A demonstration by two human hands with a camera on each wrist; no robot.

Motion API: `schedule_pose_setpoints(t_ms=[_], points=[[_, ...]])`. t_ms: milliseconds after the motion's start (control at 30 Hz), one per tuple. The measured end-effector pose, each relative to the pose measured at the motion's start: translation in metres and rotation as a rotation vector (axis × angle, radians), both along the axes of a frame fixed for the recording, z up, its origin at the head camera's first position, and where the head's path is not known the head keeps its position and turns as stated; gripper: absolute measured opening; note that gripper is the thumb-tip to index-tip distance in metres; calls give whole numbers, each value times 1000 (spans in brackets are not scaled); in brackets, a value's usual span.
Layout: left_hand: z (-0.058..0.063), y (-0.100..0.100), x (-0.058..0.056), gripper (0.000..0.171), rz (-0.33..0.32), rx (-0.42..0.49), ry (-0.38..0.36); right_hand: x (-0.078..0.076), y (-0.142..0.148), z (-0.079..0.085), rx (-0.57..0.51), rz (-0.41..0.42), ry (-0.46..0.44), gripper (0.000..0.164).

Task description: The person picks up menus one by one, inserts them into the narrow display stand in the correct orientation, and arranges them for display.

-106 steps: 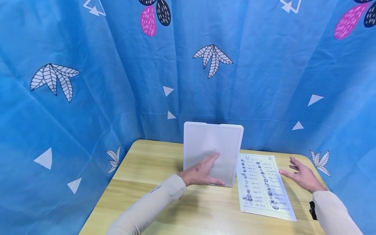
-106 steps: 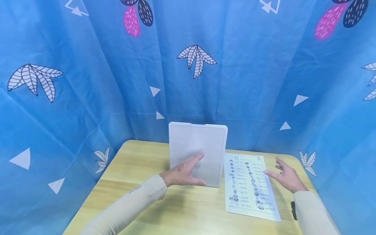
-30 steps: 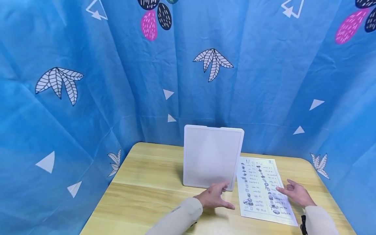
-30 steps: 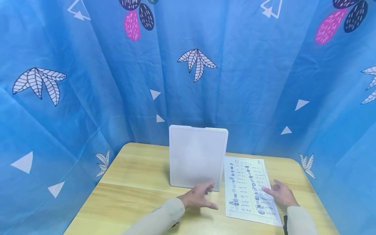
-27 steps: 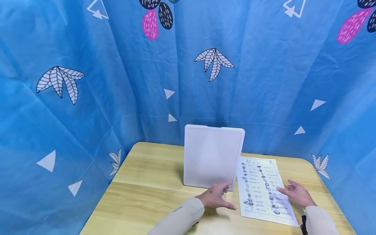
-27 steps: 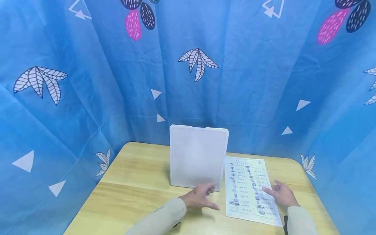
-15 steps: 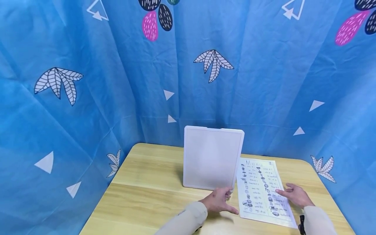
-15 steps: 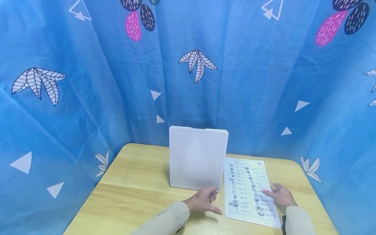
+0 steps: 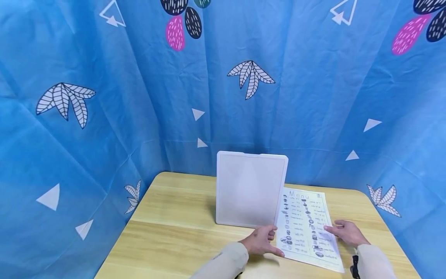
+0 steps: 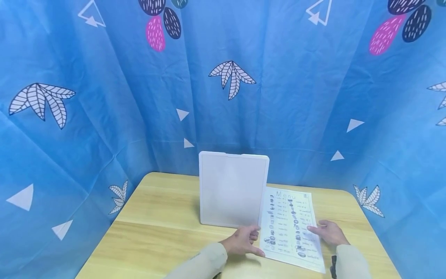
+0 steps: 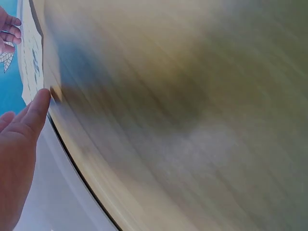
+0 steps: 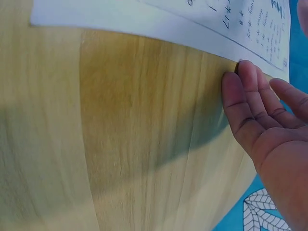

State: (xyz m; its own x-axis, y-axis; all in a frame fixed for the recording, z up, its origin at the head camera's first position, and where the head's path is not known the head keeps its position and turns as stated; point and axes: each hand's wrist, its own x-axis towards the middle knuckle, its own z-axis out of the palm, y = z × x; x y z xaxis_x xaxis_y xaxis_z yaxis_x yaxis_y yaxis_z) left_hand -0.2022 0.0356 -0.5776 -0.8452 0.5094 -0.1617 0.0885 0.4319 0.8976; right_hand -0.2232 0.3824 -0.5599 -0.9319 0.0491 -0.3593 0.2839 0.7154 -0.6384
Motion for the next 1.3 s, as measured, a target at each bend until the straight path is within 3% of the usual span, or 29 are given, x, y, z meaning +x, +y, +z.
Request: schedule_pose_setpoints(t_ms=[167, 300, 433, 667, 833, 933, 1033, 1133, 1233, 1300], points=[[2, 5, 2, 76, 26, -33, -17, -1, -3, -4, -40, -18, -8, 116], [2, 6, 1, 75, 23, -70, 19, -2, -7, -5, -93, -40, -1, 107], [2, 6, 0, 74, 20, -88, 56, 0, -12, -7, -228, -96, -8, 90], [-1, 6, -1, 77, -2, -137, 104, 3, -21, -8, -464, -187, -55, 86], [-2, 7, 0, 78, -15, -174, 184, 6, -28, -11, -626, -205, -88, 82], [-2, 8, 2, 74, -23, -223, 249, 10, -33, -13, -686, -164, -98, 78], [-2, 8, 3, 60, -32, -283, 314, 11, -39, -13, -723, -111, -111, 75], [-1, 7, 4, 33, -39, -315, 341, 11, -44, -13, -732, -92, -120, 75], [-2, 6, 5, 11, -40, -292, 358, 12, -47, -13, -716, -113, -118, 76], [-2, 5, 6, 10, -32, -257, 363, 12, -48, -12, -698, -131, -118, 77]])
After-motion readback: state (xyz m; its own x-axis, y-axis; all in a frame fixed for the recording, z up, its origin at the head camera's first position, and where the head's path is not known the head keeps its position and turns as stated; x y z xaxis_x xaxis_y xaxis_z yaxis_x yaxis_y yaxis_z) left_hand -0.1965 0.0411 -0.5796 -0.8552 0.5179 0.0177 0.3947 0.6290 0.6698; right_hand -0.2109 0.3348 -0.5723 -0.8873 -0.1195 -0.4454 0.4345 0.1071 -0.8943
